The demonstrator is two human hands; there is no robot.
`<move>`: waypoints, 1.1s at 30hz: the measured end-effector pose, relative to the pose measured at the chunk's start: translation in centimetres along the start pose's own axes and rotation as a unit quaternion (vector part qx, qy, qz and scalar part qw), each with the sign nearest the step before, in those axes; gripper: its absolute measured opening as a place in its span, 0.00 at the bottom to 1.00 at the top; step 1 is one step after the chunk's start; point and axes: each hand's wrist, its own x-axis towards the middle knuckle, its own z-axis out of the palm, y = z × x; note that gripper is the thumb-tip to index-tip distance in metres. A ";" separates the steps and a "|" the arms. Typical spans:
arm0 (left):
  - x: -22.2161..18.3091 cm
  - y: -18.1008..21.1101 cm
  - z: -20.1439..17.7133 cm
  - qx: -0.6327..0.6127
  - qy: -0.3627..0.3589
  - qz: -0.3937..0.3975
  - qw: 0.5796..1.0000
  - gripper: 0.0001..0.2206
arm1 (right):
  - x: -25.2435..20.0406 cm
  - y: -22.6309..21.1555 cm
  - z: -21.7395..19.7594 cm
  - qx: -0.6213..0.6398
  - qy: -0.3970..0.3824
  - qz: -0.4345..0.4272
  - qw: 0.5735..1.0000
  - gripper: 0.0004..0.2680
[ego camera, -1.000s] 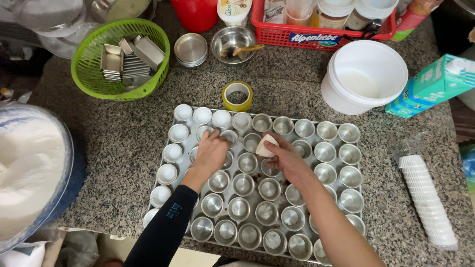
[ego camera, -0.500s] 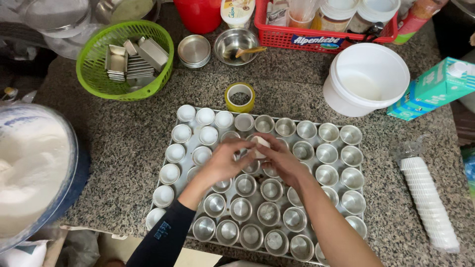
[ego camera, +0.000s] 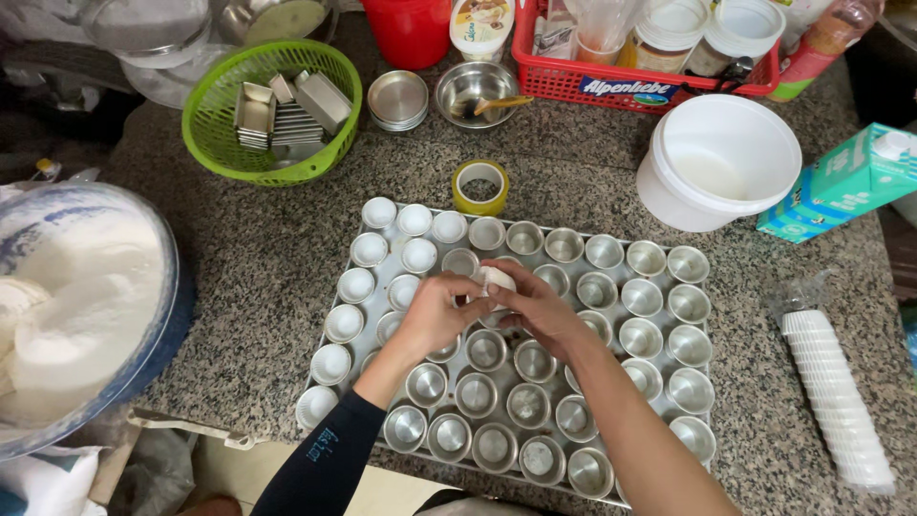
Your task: The person places paper liners into a tray of small metal baking molds by hand and then moves to a stove to adjust a pot.
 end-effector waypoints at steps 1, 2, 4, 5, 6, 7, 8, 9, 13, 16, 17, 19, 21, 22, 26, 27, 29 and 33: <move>-0.1 -0.1 0.0 -0.001 0.005 0.004 1.000 0.08 | 0.0 0.0 0.2 -0.001 -0.001 0.001 1.000 0.20; -0.2 -0.2 0.0 -0.001 0.009 0.009 1.000 0.08 | 0.0 -0.1 0.4 -0.003 -0.002 0.002 1.000 0.20; -0.6 -0.4 -0.1 -0.007 0.001 0.013 1.000 0.09 | -0.1 0.1 0.7 -0.002 -0.002 0.003 1.000 0.19; -0.8 -0.4 -0.2 -0.009 -0.002 0.016 1.000 0.10 | -0.1 0.2 0.8 0.000 0.000 0.000 1.000 0.19; -1.0 -0.5 -0.3 -0.032 -0.001 0.019 0.999 0.10 | 0.0 0.3 0.8 0.001 0.001 -0.002 1.000 0.18; -1.3 -0.6 -0.5 -0.055 -0.001 0.021 0.998 0.09 | 0.0 0.4 0.8 0.002 0.002 -0.006 1.000 0.18; -1.5 -0.7 -0.8 -0.077 0.000 0.024 0.997 0.09 | 0.1 0.6 0.7 0.003 0.003 -0.010 1.000 0.18; -1.6 -0.8 -1.1 -0.060 0.008 -0.009 0.998 0.10 | 0.0 0.9 0.5 0.003 0.005 -0.014 1.000 0.18; -2.3 -1.4 -2.7 0.155 0.029 0.022 0.987 0.08 | 0.4 1.9 -0.8 0.006 0.070 0.021 0.997 0.18; -2.8 -1.9 -2.2 0.313 -0.028 0.066 0.947 0.09 | 0.6 2.8 -1.5 0.034 0.078 0.028 0.996 0.18; -2.8 -2.2 -1.8 0.347 -0.057 0.065 0.934 0.09 | 0.7 2.9 -1.7 0.041 0.081 0.031 0.995 0.19; -2.8 -3.0 -0.9 0.412 -0.078 0.083 0.904 0.05 | 0.8 3.2 -2.0 0.055 0.081 0.032 0.995 0.19; -2.7 -4.0 -0.2 0.448 -0.092 0.096 0.884 0.04 | 0.7 3.4 -2.3 0.068 0.076 0.027 0.994 0.19; -2.7 -4.6 0.1 0.452 -0.095 0.100 0.881 0.06 | 0.6 3.6 -2.4 0.072 0.078 0.029 0.994 0.19; -2.6 -6.4 0.5 0.437 -0.073 0.116 0.889 0.09 | 0.6 3.4 -2.6 0.076 0.086 0.035 0.993 0.19; -2.7 -6.6 0.6 0.445 -0.082 0.110 0.885 0.09 | 0.5 3.5 -2.6 0.075 0.088 0.038 0.993 0.19; -2.5 -6.7 0.9 0.460 -0.097 0.100 0.877 0.08 | 0.4 3.5 -2.4 0.071 0.088 0.040 0.993 0.19; -2.1 -5.4 0.5 0.432 -0.079 0.106 0.892 0.09 | 0.2 3.5 -2.0 0.079 0.069 0.041 0.994 0.19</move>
